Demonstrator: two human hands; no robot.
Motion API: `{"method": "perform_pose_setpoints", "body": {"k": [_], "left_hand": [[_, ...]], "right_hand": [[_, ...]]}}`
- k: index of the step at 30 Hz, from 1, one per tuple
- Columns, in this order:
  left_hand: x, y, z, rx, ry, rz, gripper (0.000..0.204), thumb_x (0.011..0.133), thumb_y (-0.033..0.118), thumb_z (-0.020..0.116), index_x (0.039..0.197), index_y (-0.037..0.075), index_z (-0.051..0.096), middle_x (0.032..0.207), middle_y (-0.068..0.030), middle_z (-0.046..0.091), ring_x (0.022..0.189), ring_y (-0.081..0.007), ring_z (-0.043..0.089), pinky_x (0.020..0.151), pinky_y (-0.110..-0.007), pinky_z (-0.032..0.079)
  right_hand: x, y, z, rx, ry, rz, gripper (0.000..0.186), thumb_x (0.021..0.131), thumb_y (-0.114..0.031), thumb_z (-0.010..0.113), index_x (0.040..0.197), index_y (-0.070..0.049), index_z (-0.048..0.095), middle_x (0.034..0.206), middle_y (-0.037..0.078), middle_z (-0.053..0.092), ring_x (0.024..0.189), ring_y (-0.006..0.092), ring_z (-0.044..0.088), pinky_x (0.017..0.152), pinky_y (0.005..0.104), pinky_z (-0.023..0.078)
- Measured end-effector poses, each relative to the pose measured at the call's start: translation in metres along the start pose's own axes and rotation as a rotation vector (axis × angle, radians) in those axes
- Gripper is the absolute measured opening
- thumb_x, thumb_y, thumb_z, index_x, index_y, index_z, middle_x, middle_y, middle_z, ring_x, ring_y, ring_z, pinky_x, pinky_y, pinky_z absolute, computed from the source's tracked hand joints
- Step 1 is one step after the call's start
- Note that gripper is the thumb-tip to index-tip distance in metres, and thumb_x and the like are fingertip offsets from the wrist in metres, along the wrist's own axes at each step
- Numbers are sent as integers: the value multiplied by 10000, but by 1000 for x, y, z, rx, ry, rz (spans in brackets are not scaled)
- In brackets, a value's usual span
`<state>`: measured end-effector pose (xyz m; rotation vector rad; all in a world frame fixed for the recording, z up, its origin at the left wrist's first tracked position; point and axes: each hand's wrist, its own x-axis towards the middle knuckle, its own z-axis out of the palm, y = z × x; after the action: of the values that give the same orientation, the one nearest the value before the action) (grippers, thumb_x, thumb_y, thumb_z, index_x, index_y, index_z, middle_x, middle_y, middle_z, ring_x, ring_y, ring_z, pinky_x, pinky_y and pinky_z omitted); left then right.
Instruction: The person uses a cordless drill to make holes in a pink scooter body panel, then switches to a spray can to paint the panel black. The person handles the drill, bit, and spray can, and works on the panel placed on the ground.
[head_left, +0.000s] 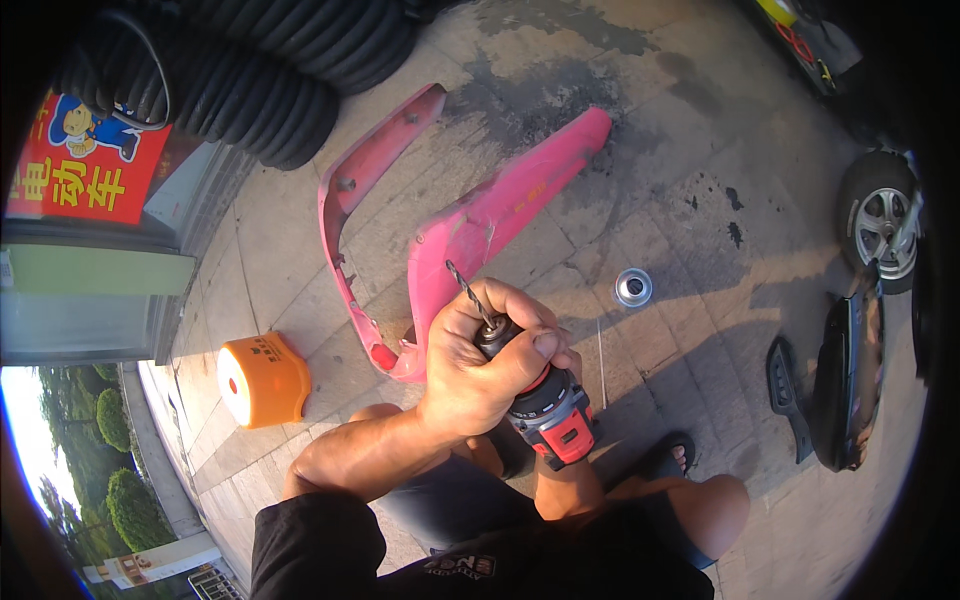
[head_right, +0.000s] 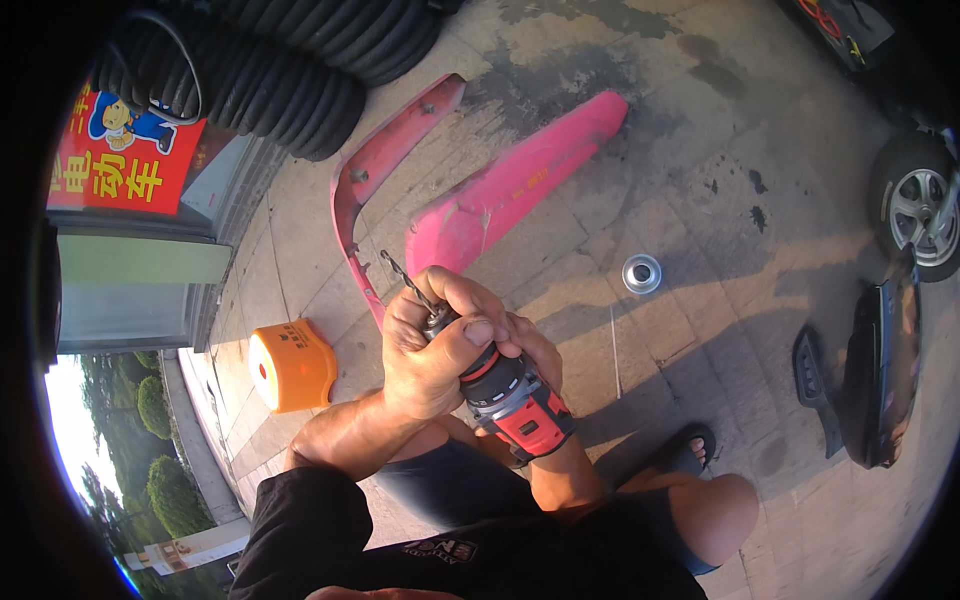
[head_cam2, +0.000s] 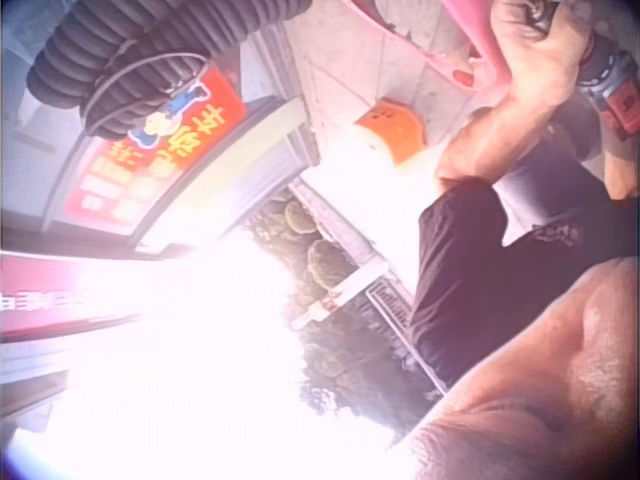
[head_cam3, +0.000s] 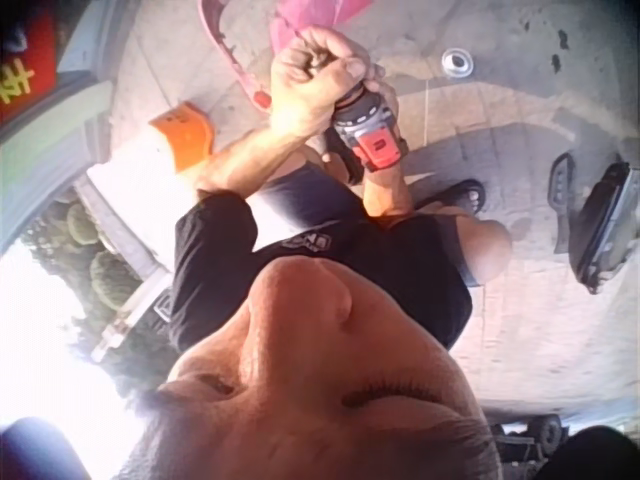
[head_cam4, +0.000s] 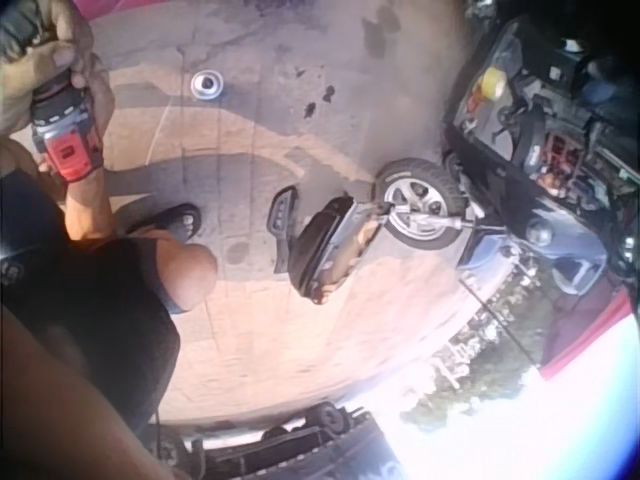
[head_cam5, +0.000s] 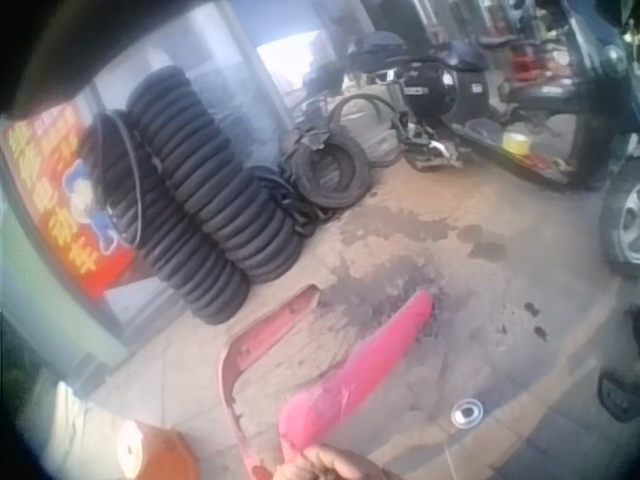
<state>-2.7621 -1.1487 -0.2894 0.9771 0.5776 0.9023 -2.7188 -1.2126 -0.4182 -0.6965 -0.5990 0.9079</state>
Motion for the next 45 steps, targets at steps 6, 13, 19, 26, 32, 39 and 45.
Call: {"method": "perform_pose_setpoints", "body": {"k": [6, 13, 19, 26, 32, 39, 45], "left_hand": [[3, -1, 3, 46, -42, -28, 124, 897, -35, 624, 926, 7, 511, 854, -121, 659, 776, -152, 666, 712, -317, 567], [3, -10, 9, 112, -4, 59, 102, 929, -2, 610, 954, 8, 511, 852, -97, 655, 779, -125, 656, 692, -291, 558], [5, -1, 9, 214, -36, 12, 86, 954, 1, 563, 1033, -14, 535, 853, -81, 643, 776, -119, 651, 689, -281, 551], [0, 14, 10, 260, -81, -78, 126, 953, -1, 549, 1074, -35, 547, 889, -81, 639, 797, -122, 649, 706, -278, 549], [-6, 12, 12, 158, -57, -58, 118, 929, -25, 578, 1043, -25, 544, 888, -78, 645, 822, -131, 670, 748, -296, 571], [-8, 14, 13, 135, -46, -114, 106, 924, -21, 575, 1027, -21, 549, 862, -68, 657, 809, -127, 682, 752, -294, 576], [-8, 17, 11, 148, -68, -111, 102, 916, -18, 578, 1017, -23, 564, 841, -59, 662, 793, -113, 674, 730, -273, 559]], "right_hand": [[2, 13, -6, 1074, 88, 590, 216, 967, -293, 554, 926, -82, 555, 876, 41, 595, 866, 157, 607, 822, 324, 504], [-3, 14, -7, 1175, 223, 652, 231, 959, -313, 530, 840, -115, 532, 774, 12, 583, 749, 156, 627, 719, 311, 531], [9, -2, -6, 1194, 69, 697, 244, 944, -299, 515, 948, -63, 580, 876, 80, 652, 766, 171, 648, 724, 316, 540], [11, -7, -10, 934, 27, 628, 267, 953, -297, 491, 980, -41, 562, 901, 93, 641, 770, 177, 645, 742, 309, 546], [-10, -8, 10, 730, 180, 405, 183, 950, -232, 463, 922, -63, 526, 880, 18, 578, 860, 133, 595, 838, 289, 499], [-20, 10, -7, 1211, 157, 499, 49, 919, -134, 465, 949, -97, 475, 912, -28, 507, 921, 71, 505, 838, 232, 427], [-26, 5, -5, 1680, 218, 617, 45, 950, -152, 473, 965, -112, 458, 899, -37, 455, 891, 40, 476, 800, 206, 417]]}}
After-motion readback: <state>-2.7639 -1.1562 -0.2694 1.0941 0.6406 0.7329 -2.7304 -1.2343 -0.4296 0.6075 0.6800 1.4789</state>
